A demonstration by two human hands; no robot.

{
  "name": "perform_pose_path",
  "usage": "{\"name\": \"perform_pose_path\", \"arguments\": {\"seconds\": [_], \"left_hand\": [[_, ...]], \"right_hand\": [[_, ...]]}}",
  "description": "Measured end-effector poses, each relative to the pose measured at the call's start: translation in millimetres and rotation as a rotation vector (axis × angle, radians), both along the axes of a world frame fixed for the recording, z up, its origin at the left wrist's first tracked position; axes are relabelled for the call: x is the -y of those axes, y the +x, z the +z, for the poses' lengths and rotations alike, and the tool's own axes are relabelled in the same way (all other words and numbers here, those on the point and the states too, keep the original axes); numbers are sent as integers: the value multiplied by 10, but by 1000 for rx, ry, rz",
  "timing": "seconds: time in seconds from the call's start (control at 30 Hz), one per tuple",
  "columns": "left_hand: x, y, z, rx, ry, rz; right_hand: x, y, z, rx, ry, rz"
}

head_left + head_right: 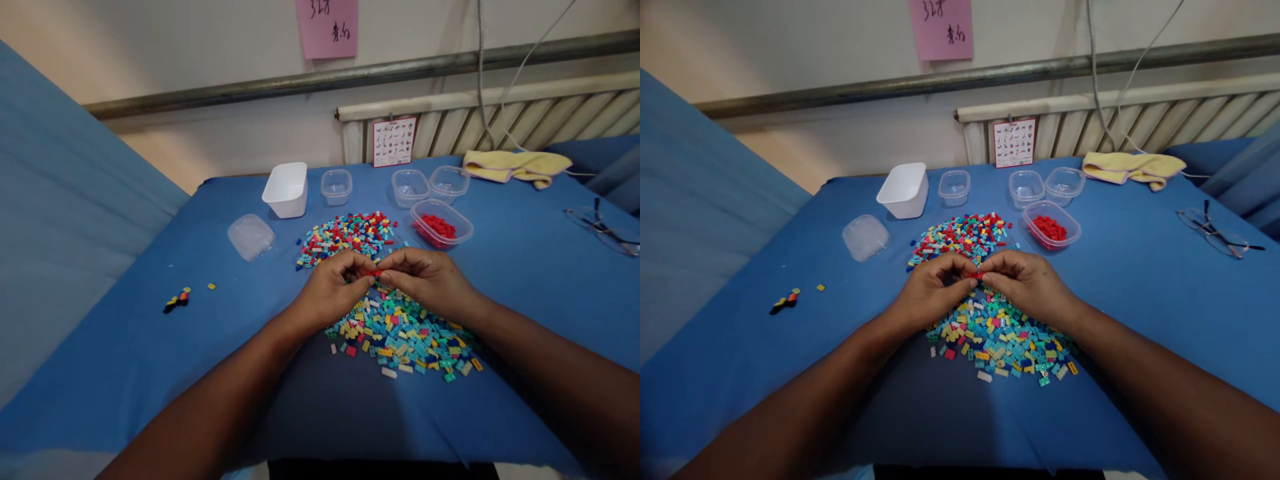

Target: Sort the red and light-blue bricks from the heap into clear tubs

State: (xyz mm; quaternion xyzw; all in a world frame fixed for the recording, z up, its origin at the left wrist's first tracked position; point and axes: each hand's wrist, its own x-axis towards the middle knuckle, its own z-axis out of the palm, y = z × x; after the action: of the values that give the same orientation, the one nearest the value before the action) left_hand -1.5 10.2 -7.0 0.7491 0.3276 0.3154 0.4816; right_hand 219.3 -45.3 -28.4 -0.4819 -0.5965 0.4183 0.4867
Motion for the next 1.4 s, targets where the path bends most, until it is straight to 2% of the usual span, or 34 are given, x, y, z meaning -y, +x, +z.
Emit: {"name": "perform_pose_path", "arguments": {"seconds": [0.4,0.83,1.03,1.13,1.3,1.4], "left_hand": [[-55,17,-65,132,-247,2],[-38,-2,-70,94,-162,-13],[-52,-11,-70,76,-121,1],[-44,0,-53,94,-201,10],[-24,21,-10,144,-457,4],[-20,26,0,153,-521,7]], "right_hand": [[3,17,-29,-68,-103,29],[22,-25,-7,57,53,-68],[39,9,-13,144,111,-41],[51,24,3,199,159,-41],[81,34,79,346,316,-61],[85,37,102,374,360,-49]]}}
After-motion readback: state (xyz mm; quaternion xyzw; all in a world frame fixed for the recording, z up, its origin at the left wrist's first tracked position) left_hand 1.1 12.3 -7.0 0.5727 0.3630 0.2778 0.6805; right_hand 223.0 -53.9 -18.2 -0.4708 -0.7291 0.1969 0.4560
